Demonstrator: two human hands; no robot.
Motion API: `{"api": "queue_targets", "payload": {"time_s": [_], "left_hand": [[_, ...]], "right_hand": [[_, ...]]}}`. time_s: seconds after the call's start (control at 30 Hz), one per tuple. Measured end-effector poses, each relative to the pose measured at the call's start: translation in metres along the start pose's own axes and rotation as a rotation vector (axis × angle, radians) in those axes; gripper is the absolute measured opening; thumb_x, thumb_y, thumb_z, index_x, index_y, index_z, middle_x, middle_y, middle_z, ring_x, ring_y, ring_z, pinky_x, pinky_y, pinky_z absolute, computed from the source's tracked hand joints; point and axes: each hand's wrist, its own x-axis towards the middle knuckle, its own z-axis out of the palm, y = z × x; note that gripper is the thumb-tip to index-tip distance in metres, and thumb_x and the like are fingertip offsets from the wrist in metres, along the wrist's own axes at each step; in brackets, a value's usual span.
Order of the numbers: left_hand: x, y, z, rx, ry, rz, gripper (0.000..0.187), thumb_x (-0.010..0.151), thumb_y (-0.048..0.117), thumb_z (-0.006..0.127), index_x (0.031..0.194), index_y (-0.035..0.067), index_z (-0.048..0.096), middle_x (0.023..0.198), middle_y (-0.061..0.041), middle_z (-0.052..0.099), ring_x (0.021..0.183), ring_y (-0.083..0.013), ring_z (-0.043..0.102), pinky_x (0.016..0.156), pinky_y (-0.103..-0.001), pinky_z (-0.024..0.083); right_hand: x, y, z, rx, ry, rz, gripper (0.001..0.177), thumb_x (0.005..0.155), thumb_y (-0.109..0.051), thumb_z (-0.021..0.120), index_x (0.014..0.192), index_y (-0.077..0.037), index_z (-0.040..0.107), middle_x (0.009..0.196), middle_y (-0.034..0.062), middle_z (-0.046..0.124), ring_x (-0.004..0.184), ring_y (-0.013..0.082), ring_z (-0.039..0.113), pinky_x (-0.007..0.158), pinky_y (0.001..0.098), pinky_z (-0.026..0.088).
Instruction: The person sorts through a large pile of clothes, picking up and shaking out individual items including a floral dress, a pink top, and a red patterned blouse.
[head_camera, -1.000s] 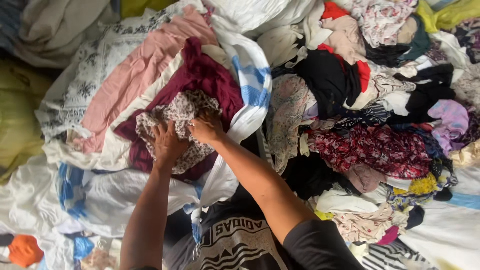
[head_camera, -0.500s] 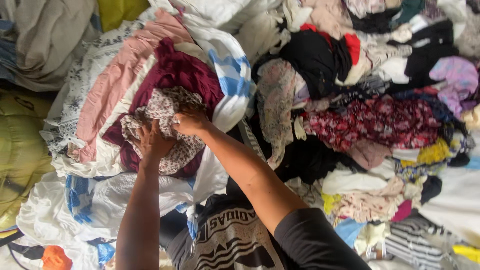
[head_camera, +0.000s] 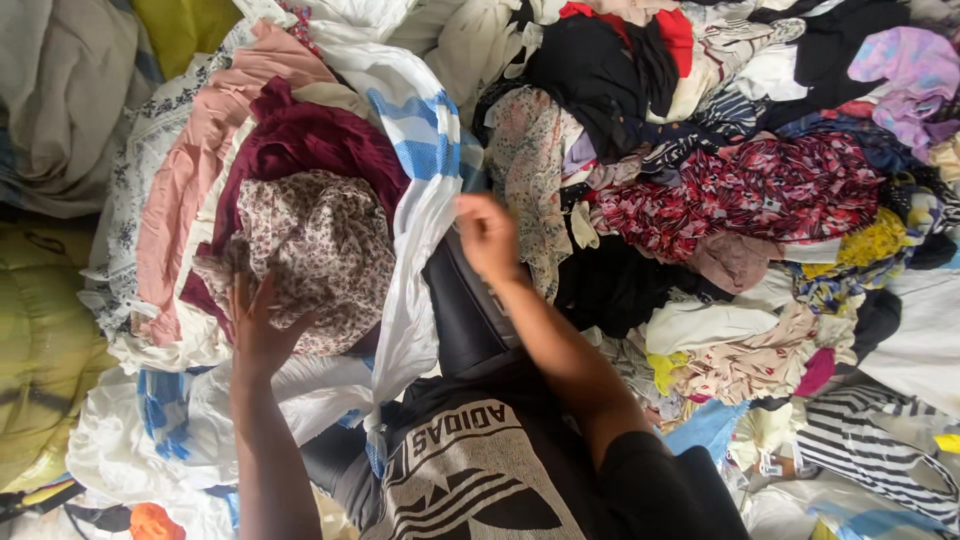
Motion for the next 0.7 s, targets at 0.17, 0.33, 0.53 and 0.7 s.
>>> {"api": "queue_targets", "payload": {"time_s": [0.17, 0.33, 0.53, 0.7], "left_hand": [[-0.051, 0.020, -0.011, -0.164, 0.113, -0.068, 0.088, 0.094, 0.048, 0.086, 0.170, 0.016, 0.054, 0.179, -0.031, 0.033, 0.164, -0.0547, 0.030, 0.125, -0.078, 0.034], [-0.070, 0.036, -0.003, -0.276, 0.113, -0.037, 0.074, 0.099, 0.040, 0.084, 0.165, 0.017, 0.060, 0.171, -0.026, 0.050, 0.161, -0.0502, 0.043, 0.127, -0.069, 0.040], [-0.058, 0.046, 0.016, -0.297, 0.270, 0.301, 0.062, 0.094, 0.032, 0.090, 0.147, 0.006, 0.073, 0.152, -0.027, 0.066, 0.144, -0.0498, 0.063, 0.117, -0.062, 0.053], [-0.037, 0.131, 0.017, -0.452, 0.099, 0.560, 0.053, 0.098, 0.026, 0.086, 0.146, 0.005, 0.075, 0.142, -0.029, 0.071, 0.142, -0.0494, 0.064, 0.118, -0.063, 0.051]], "right_hand": [[-0.007, 0.146, -0.107, -0.654, 0.198, 0.321, 0.023, 0.098, -0.028, 0.083, 0.120, -0.021, 0.081, 0.115, 0.0083, 0.078, 0.116, 0.0349, 0.073, 0.102, 0.0492, 0.058], [-0.017, 0.175, -0.135, -1.107, -0.081, 0.435, 0.073, 0.085, -0.057, 0.092, 0.143, -0.020, 0.068, 0.138, 0.0109, 0.062, 0.130, 0.0392, 0.059, 0.108, 0.0547, 0.057], [0.004, 0.258, -0.163, -0.670, 0.388, 0.345, 0.025, 0.116, -0.033, 0.050, 0.109, -0.015, 0.065, 0.092, 0.0193, 0.066, 0.090, 0.0487, 0.072, 0.081, 0.0592, 0.057], [0.017, 0.136, -0.172, -0.061, 0.550, 0.566, 0.024, 0.111, -0.035, 0.063, 0.109, -0.011, 0.063, 0.126, 0.0184, 0.069, 0.121, 0.0321, 0.060, 0.113, 0.0560, 0.046]]}}
